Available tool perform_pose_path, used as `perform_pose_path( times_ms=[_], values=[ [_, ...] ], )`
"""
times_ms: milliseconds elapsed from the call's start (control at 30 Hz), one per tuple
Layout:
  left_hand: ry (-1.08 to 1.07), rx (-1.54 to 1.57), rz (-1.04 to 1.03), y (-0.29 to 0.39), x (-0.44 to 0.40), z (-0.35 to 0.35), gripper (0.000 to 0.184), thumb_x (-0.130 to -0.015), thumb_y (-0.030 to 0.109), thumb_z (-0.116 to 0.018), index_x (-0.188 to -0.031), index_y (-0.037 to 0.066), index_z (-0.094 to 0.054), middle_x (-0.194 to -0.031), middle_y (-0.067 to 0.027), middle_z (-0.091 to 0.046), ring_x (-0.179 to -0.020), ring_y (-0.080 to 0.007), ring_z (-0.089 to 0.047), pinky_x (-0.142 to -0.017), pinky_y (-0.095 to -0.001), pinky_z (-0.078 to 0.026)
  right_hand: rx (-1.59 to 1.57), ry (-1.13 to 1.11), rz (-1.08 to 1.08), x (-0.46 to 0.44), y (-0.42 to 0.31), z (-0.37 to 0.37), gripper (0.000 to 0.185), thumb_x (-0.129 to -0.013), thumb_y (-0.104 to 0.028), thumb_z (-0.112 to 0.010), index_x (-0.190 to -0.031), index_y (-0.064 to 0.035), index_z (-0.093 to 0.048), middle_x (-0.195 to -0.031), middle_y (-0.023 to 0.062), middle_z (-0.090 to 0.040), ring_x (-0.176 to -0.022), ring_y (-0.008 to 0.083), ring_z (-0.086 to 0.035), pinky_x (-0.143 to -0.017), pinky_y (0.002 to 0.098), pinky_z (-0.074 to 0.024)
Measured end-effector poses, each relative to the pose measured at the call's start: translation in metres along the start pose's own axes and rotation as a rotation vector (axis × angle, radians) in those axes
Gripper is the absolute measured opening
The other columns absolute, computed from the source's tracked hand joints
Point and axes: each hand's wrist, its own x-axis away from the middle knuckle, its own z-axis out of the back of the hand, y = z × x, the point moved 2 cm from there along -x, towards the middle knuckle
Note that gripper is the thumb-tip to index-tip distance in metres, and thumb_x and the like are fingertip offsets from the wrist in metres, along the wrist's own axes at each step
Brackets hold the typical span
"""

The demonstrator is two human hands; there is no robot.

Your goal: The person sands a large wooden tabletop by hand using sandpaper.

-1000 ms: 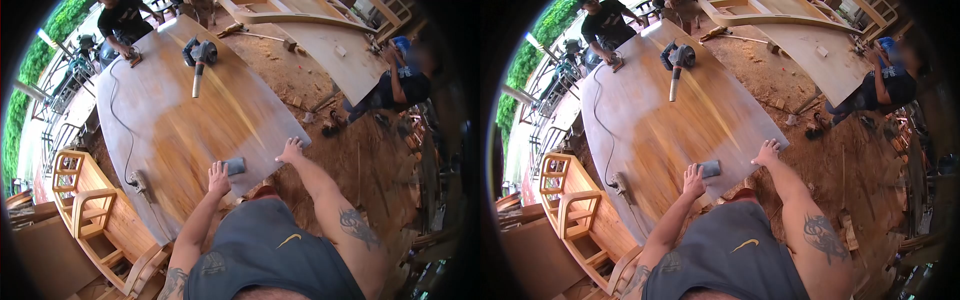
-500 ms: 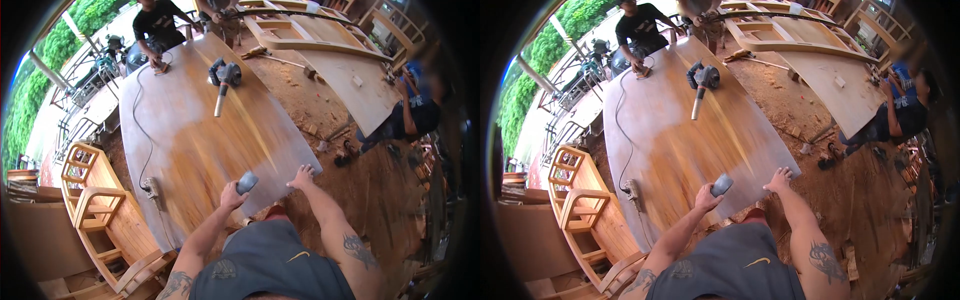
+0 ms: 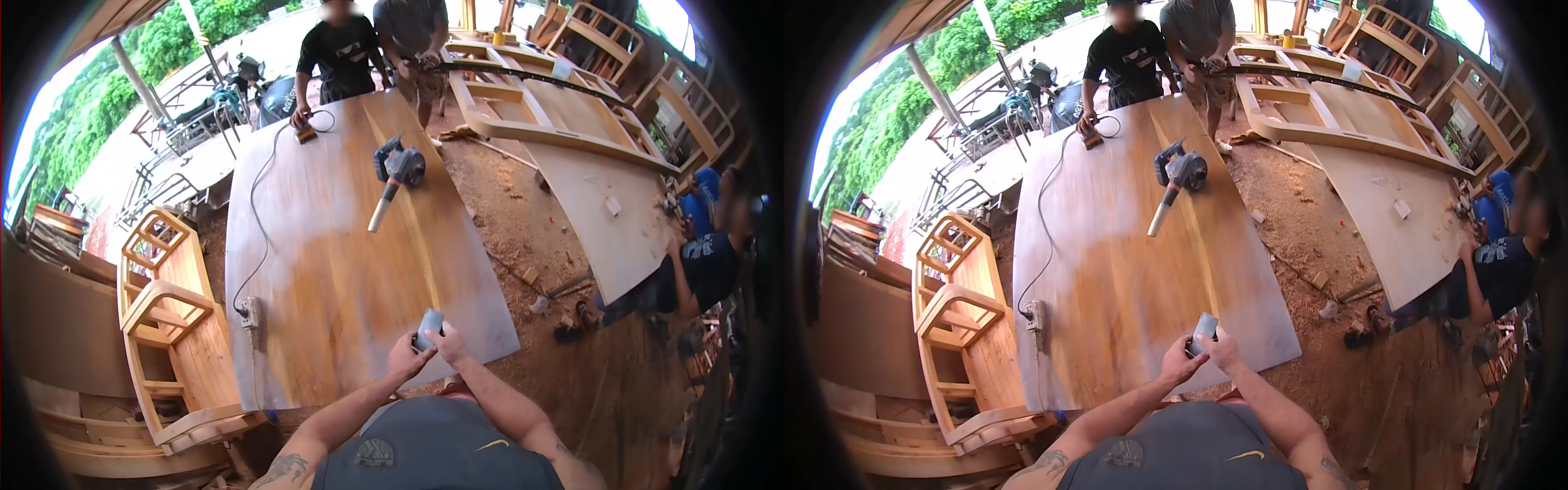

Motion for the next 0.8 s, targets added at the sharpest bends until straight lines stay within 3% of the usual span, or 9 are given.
perform_pose_path(
  times_ms=[100, 200, 300, 433, 533, 600, 700, 800],
  values=[
    [-0.030, -0.062, -0.036, 0.045, 0.002, -0.013, 0.088, -0.084, 0.063, -0.082, -0.144, 0.004, -0.058, -0.131, -0.0186, -0.068, -0.108, -0.0292, -0.071, -0.096, -0.0422, -0.056, 0.172, 0.114, 0.029, -0.010, -0.016, 0.042, 0.049, -0.090, -0.031, -0.071, -0.120, 0.0076, -0.065, -0.106, 0.0347, -0.073, -0.103, 0.0461, -0.073, -0.090, 0.0500, -0.0563],
    [0.029, -0.087, -0.019, 0.033, -0.018, -0.043, 0.087, -0.087, 0.063, -0.078, -0.147, 0.004, -0.055, -0.136, -0.0185, -0.065, -0.109, -0.0305, -0.070, -0.099, -0.0437, -0.055, 0.263, 0.187, 0.053, -0.038, 0.009, 0.097, 0.051, -0.087, -0.029, -0.067, -0.124, 0.0061, -0.064, -0.108, 0.0387, -0.070, -0.107, 0.0541, -0.069, -0.095, 0.0556, -0.0543],
    [0.163, -0.077, 0.058, 0.014, -0.042, -0.048, 0.075, -0.091, 0.056, -0.075, -0.143, 0.005, -0.058, -0.135, -0.0188, -0.065, -0.118, -0.0319, -0.066, -0.104, -0.0449, -0.052, 0.428, 0.365, -0.108, -0.071, 0.051, 0.152, 0.057, -0.086, -0.034, -0.065, -0.131, 0.0011, -0.062, -0.110, 0.0374, -0.071, -0.108, 0.0551, -0.068, -0.097, 0.0576, -0.0533],
    [0.452, -0.218, 0.062, -0.045, -0.083, -0.027, 0.057, -0.094, 0.045, -0.073, -0.134, 0.006, -0.064, -0.131, -0.0195, -0.065, -0.124, -0.0374, -0.061, -0.107, -0.0491, -0.049, 0.466, 0.348, -0.050, -0.097, 0.048, 0.205, 0.054, -0.088, -0.035, -0.067, -0.128, 0.0006, -0.061, -0.106, 0.0337, -0.073, -0.102, 0.0518, -0.070, -0.090, 0.0568, -0.0552],
    [0.625, -0.359, 0.029, -0.078, -0.112, -0.001, 0.049, -0.095, 0.040, -0.073, -0.130, 0.007, -0.064, -0.131, -0.0209, -0.064, -0.125, -0.0429, -0.058, -0.107, -0.0526, -0.047, 0.499, 0.326, 0.005, -0.119, 0.045, 0.216, 0.057, -0.088, -0.042, -0.073, -0.127, -0.0013, -0.060, -0.104, 0.0316, -0.073, -0.101, 0.0507, -0.071, -0.089, 0.0569, -0.0560],
    [0.661, -0.444, 0.140, -0.077, -0.132, 0.020, 0.050, -0.095, 0.039, -0.072, -0.132, 0.008, -0.063, -0.134, -0.0214, -0.062, -0.128, -0.0433, -0.055, -0.108, -0.0538, -0.046, 0.501, 0.309, 0.049, -0.126, 0.022, 0.216, 0.061, -0.088, -0.049, -0.076, -0.125, -0.0025, -0.061, -0.103, 0.0304, -0.074, -0.100, 0.0499, -0.072, -0.088, 0.0568, -0.0564],
    [0.729, -0.522, 0.222, -0.086, -0.174, 0.043, 0.051, -0.097, 0.040, -0.070, -0.135, 0.007, -0.061, -0.140, -0.0211, -0.059, -0.133, -0.0419, -0.052, -0.111, -0.0554, -0.043, 0.592, 0.288, 0.094, -0.153, 0.039, 0.215, 0.069, -0.088, -0.053, -0.079, -0.130, -0.0033, -0.059, -0.108, 0.0290, -0.074, -0.102, 0.0485, -0.072, -0.089, 0.0561, -0.0565],
    [0.781, -0.599, 0.335, -0.098, -0.212, 0.060, 0.056, -0.099, 0.043, -0.066, -0.142, 0.007, -0.059, -0.152, -0.0230, -0.051, -0.143, -0.0424, -0.045, -0.116, -0.0595, -0.038, 0.638, 0.236, 0.054, -0.161, 0.036, 0.214, 0.080, -0.086, -0.050, -0.080, -0.145, -0.0035, -0.053, -0.131, 0.0270, -0.068, -0.116, 0.0449, -0.068, -0.101, 0.0536, -0.0541]
  ],
)
